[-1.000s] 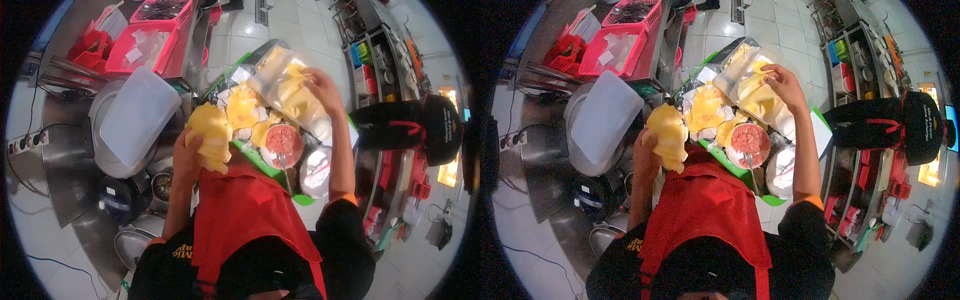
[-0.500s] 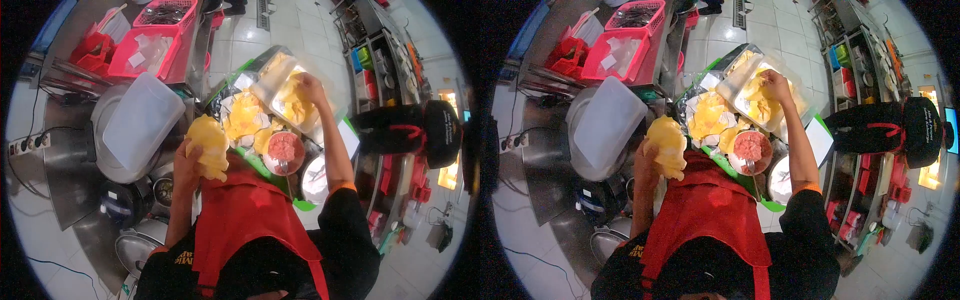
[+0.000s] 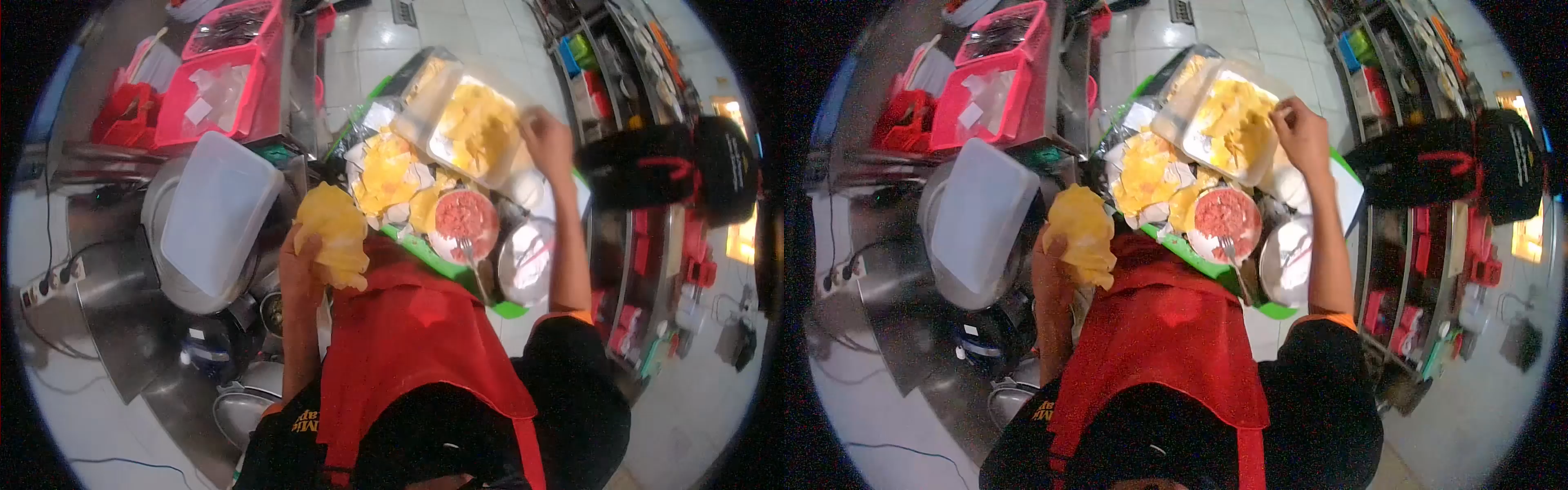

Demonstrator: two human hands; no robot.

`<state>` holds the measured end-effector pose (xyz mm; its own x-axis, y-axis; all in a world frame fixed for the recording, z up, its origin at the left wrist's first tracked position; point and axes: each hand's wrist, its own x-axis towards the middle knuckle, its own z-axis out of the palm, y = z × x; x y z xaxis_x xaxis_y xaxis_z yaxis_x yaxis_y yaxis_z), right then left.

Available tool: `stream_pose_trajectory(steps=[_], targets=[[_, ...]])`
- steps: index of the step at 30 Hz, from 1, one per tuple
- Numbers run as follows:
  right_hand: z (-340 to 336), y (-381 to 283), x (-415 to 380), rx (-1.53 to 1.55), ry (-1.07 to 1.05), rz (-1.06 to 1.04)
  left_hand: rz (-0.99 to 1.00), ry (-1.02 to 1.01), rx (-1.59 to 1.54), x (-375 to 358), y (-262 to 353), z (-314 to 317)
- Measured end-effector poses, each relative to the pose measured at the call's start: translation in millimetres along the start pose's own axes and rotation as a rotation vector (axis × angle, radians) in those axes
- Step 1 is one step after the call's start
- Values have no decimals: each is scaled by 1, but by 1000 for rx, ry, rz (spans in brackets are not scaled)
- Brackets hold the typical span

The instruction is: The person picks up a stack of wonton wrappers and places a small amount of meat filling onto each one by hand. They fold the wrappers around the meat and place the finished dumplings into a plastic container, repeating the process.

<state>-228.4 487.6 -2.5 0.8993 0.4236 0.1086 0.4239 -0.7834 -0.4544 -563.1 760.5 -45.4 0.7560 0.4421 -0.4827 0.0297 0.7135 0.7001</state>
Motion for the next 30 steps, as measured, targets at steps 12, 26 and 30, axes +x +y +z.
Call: stream_pose_trajectory(steps=[12,26,30], targets=[[-16,75,-279,-192,-247,644,-98,-212,212,38,-11,27],[16,129,-166,-502,-115,419,-250,-464,179,27,-41,115],[49,170,-129,-506,-505,515,-272,-544,105,26,-38,111]])
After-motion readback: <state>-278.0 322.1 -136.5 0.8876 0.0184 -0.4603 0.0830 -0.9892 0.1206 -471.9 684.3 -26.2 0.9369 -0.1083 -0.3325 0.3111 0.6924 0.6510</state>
